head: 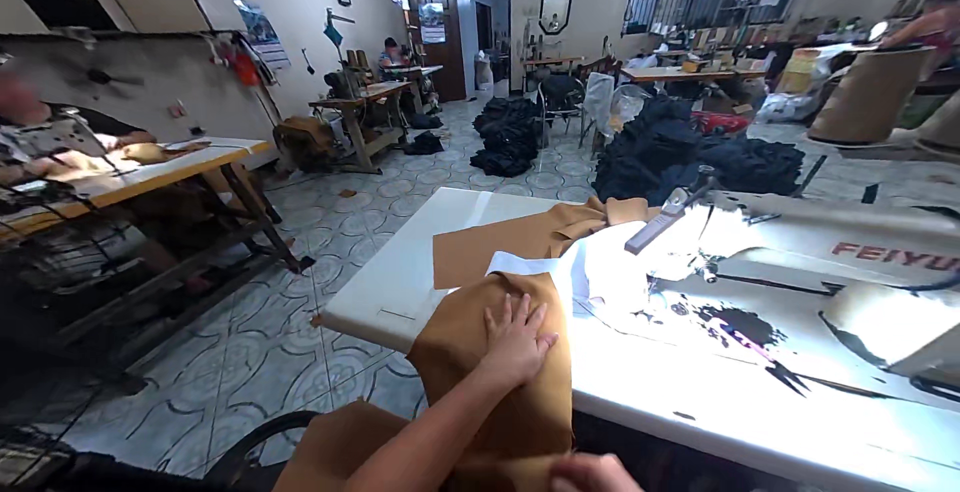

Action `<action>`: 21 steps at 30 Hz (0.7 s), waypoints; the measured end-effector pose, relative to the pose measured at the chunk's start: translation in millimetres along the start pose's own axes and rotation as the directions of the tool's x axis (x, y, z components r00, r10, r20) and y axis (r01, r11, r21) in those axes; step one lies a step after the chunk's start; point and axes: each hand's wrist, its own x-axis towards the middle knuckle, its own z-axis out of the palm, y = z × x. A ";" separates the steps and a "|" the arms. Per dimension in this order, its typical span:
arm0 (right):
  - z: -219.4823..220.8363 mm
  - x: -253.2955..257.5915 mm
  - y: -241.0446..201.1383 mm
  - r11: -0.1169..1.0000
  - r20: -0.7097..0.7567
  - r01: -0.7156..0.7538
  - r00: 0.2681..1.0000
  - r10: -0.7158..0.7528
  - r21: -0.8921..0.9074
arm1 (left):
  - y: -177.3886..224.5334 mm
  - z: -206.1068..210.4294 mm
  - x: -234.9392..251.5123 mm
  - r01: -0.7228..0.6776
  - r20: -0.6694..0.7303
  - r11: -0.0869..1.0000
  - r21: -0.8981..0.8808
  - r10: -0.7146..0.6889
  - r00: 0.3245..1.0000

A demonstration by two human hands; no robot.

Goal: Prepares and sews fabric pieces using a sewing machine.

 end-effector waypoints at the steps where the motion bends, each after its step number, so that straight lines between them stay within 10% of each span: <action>1: -6.5 -0.5 -1.5 0.994 -0.199 0.062 0.977 -0.080 -0.095 | 7.7 4.3 -6.1 -0.022 0.011 1.000 0.005 0.022 1.000; 4: -27.6 21.8 1.0 0.890 -0.517 0.123 0.776 -0.362 -0.438 | 34.9 15.7 -25.7 -0.135 0.037 0.991 0.008 0.134 0.990; 10: -29.9 32.6 21.8 0.812 -0.415 -0.099 0.891 -0.186 -0.575 | 15.9 17.2 2.3 -0.439 -0.331 0.899 -0.013 0.410 0.850; 21: -22.5 13.6 17.4 0.753 -0.560 -0.185 0.780 -0.279 -0.632 | 21.9 9.6 33.2 -0.449 -0.288 0.893 0.012 0.433 0.854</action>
